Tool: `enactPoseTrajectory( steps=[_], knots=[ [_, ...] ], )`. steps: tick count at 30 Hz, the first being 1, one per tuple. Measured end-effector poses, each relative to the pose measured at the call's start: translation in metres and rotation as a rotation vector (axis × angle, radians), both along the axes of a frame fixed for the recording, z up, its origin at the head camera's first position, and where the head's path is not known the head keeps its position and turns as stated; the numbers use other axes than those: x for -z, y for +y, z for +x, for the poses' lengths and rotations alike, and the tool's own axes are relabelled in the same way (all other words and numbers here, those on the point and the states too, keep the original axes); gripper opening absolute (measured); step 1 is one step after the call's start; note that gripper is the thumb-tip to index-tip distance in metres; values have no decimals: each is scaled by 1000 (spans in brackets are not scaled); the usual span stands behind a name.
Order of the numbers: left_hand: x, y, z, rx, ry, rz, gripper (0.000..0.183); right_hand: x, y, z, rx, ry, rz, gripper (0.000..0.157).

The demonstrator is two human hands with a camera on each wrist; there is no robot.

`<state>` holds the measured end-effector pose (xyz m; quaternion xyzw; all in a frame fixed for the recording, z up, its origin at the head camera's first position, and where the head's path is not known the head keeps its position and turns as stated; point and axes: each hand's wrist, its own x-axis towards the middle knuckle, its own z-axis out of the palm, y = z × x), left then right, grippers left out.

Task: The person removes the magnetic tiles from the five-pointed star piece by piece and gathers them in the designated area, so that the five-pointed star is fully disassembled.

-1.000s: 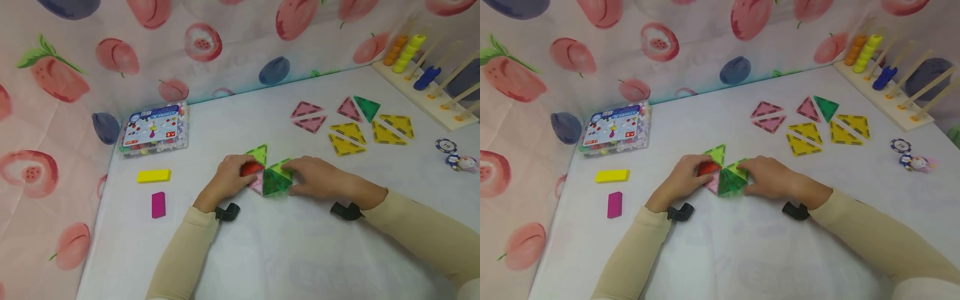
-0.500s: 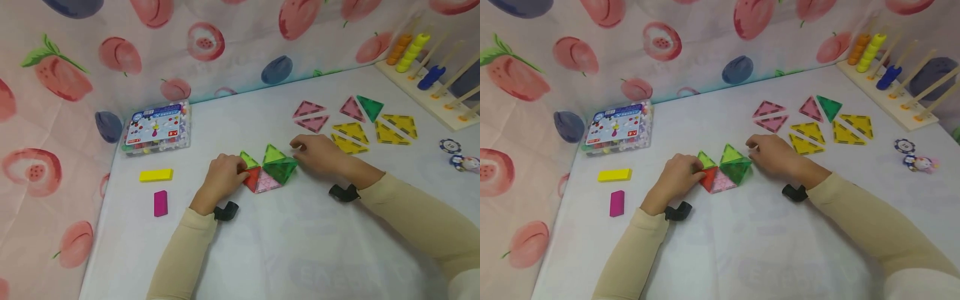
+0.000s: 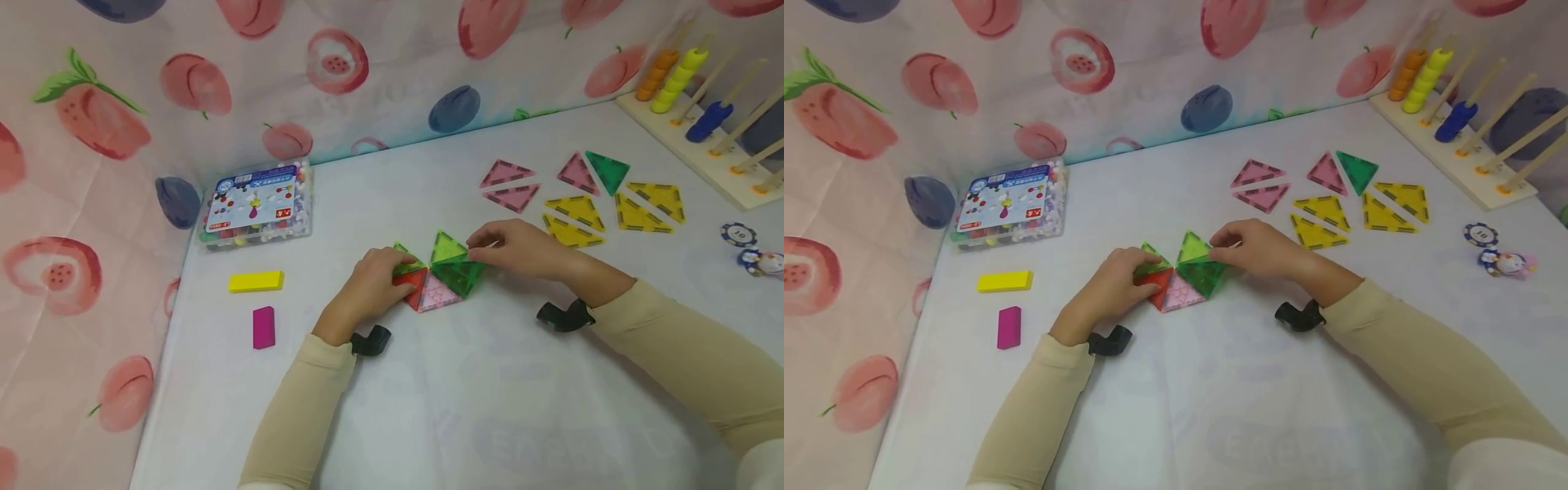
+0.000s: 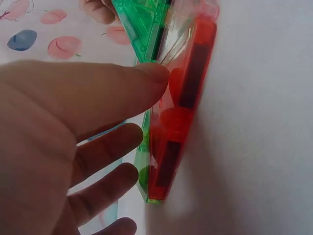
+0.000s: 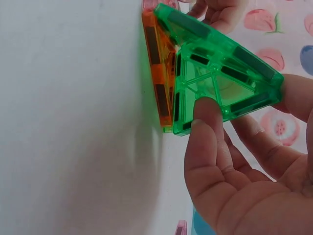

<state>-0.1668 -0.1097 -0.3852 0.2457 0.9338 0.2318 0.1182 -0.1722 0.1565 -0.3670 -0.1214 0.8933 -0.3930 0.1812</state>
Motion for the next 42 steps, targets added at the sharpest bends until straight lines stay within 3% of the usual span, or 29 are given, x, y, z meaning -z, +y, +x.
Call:
enactPoseTrajectory(
  steps=[4,11,14,29,42],
  knots=[
    [1,4,0,12,15,10,38,0,2,-1,-18,-32,-30,45],
    [8,17,2,122,-1,-2,60,-1,5,-3,-39,-63,-39,44],
    [11,21,2,136,-15,-14,60,-2,5,-3,-55,-64,-39,44],
    [9,26,2,126,5,-45,56,-6,23,-7,-10,-69,38,39],
    [6,14,1,51,-31,-86,58,4,51,-3,18,112,218,38]
  ],
)
